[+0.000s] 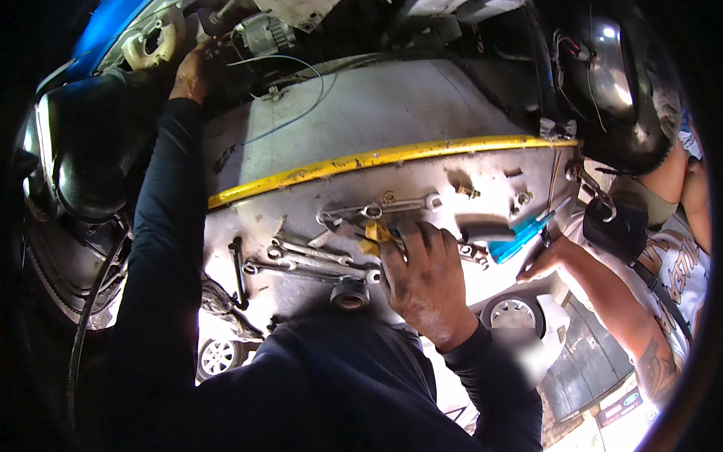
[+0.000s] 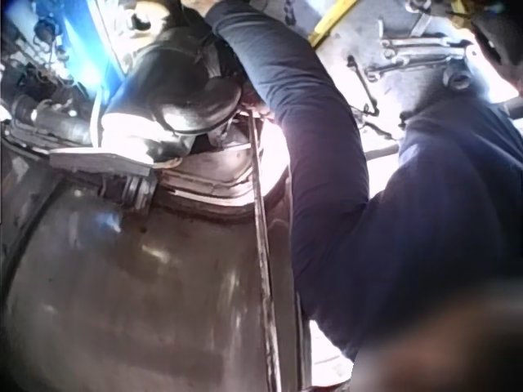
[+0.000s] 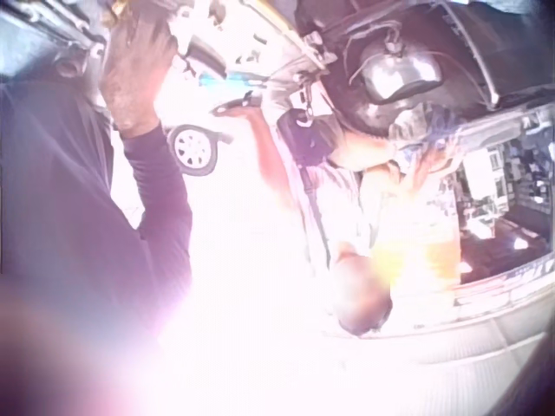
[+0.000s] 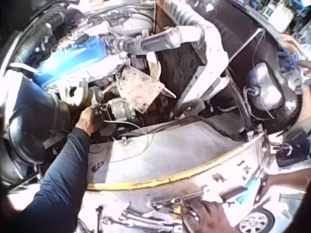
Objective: The person works inside a car engine bay, using a screwdriver and wrench to adjust and tighten components near the engine block. The person repeatedly reaches into the engine compartment, manipulates wires and hoses, and uses tools to secure parts.
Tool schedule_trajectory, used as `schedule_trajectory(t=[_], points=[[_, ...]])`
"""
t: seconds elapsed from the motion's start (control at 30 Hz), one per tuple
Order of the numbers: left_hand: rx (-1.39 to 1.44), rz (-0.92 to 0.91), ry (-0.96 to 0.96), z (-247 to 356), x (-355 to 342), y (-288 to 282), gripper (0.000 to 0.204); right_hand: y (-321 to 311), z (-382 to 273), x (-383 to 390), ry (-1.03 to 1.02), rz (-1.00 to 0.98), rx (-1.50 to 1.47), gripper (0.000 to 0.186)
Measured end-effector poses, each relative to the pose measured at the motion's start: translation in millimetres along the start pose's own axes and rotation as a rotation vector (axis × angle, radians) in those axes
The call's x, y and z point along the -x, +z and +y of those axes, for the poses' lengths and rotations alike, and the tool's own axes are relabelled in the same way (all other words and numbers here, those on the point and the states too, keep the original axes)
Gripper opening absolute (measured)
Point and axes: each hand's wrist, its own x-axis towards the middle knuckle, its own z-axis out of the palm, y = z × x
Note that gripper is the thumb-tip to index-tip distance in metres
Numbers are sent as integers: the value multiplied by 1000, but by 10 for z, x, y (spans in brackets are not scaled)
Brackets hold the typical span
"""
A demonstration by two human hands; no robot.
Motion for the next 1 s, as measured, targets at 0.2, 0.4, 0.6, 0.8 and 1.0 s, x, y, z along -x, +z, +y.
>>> schedule_trajectory(t=[0.2, 0.4, 0.6, 0.8, 1.0], points=[[964, 245, -377, -123, -54, 355, 28, -485, 163, -27, 289, -380, -865, 42], [2166, 140, -875, 342, -15, -194, 26, -790, 300, -1064, -32, -179, -763, 29], [2147, 147, -923, 412, 36, -364, 24, 148, -106, -3260, -153, 213, -570, 33], [2167, 225, -955, 368, 49, -330, 25, 889, -252, -4094, -82, 241, -386, 61], [2241, 222, -947, 399, 31, -365, 24, 1009, 48, -4094, -244, 183, -277, 61]])
